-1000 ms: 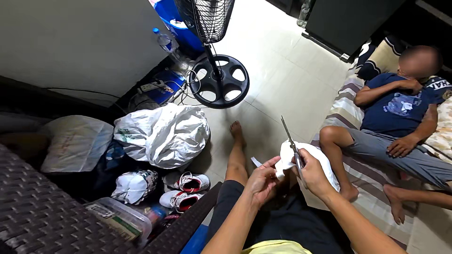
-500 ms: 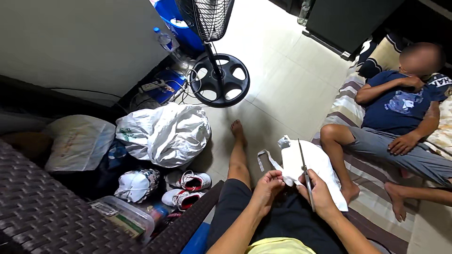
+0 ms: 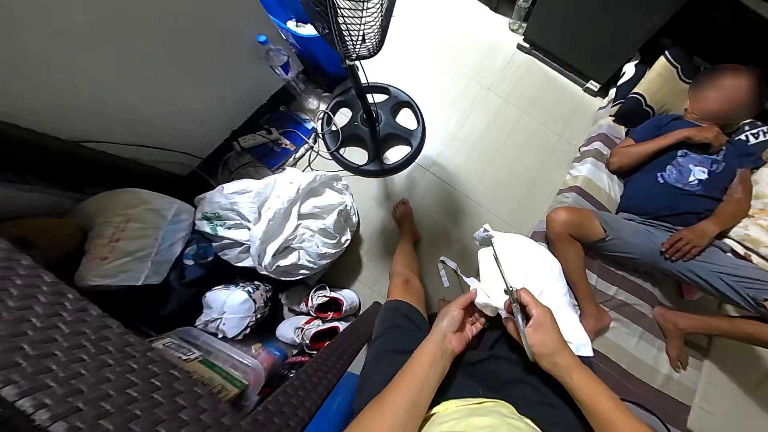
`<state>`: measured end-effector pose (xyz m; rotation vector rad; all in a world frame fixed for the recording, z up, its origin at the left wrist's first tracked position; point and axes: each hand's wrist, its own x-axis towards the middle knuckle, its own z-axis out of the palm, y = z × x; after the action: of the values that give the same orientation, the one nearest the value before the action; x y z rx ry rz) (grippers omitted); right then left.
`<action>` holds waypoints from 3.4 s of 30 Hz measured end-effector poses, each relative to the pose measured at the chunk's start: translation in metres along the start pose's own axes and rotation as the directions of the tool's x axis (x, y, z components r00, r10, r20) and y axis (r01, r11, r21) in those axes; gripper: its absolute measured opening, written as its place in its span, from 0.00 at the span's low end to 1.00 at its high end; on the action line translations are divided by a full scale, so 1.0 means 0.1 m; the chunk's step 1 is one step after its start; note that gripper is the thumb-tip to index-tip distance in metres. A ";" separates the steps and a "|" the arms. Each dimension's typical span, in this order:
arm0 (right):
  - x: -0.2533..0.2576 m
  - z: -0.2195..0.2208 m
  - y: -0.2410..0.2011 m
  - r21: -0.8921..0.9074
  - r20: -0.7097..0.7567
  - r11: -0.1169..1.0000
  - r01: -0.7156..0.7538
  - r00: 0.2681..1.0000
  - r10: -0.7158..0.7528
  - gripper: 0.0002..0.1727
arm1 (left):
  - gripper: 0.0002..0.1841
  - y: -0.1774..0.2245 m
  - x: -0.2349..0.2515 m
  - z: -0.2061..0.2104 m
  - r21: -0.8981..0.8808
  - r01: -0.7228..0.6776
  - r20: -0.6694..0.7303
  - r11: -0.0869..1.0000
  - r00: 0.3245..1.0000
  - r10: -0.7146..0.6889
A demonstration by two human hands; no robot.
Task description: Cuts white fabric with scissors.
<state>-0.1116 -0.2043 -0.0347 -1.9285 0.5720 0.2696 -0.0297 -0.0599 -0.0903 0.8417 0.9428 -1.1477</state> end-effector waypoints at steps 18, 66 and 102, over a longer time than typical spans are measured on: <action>0.25 0.21 -0.18 -0.045 0.005 0.989 -0.144 0.990 0.144 0.18 | 0.30 0.28 -0.15 -0.13 0.362 -0.844 0.373 0.395 0.520 0.769; -0.42 -0.15 -0.17 0.033 0.562 0.901 -0.433 0.754 0.341 0.29 | 0.51 0.15 -0.59 -0.21 0.284 -0.709 0.423 0.646 0.697 0.579; -0.52 -0.31 -0.14 0.084 0.661 0.889 -0.450 0.693 0.288 0.32 | 0.38 0.21 -0.33 -0.24 0.175 -0.767 0.387 0.617 0.630 0.674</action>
<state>-0.1514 -0.2144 0.0119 -1.3386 0.4985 1.0320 -0.0180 -0.0220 -0.0674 1.1503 0.0894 -0.6559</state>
